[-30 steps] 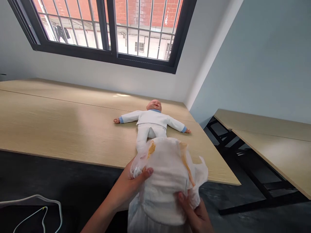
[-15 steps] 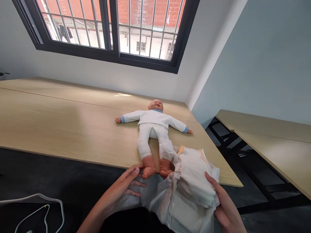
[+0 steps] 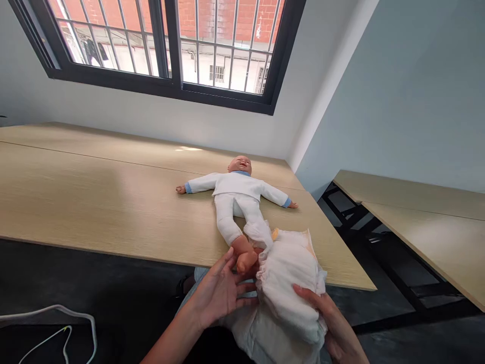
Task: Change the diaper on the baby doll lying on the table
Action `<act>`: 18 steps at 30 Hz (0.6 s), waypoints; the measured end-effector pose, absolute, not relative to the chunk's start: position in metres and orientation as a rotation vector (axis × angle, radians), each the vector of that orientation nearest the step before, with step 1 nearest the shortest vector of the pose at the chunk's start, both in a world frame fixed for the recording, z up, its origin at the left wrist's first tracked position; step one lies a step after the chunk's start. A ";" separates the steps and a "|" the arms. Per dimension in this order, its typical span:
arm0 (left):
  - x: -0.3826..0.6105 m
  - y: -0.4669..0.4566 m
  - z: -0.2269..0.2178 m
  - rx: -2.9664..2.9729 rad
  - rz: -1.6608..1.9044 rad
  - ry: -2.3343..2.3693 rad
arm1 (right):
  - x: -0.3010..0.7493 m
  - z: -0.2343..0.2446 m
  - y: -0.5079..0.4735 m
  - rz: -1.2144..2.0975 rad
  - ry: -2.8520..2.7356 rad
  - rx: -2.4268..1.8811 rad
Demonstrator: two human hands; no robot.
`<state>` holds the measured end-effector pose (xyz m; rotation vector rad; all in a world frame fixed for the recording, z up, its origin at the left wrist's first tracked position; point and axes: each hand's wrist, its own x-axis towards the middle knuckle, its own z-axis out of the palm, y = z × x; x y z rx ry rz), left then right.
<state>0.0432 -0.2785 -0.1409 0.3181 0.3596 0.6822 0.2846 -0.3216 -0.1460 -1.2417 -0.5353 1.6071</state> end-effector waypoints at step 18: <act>0.061 -0.227 -0.106 0.391 0.843 -0.015 | 0.344 -0.135 -0.330 1.475 -0.191 -1.272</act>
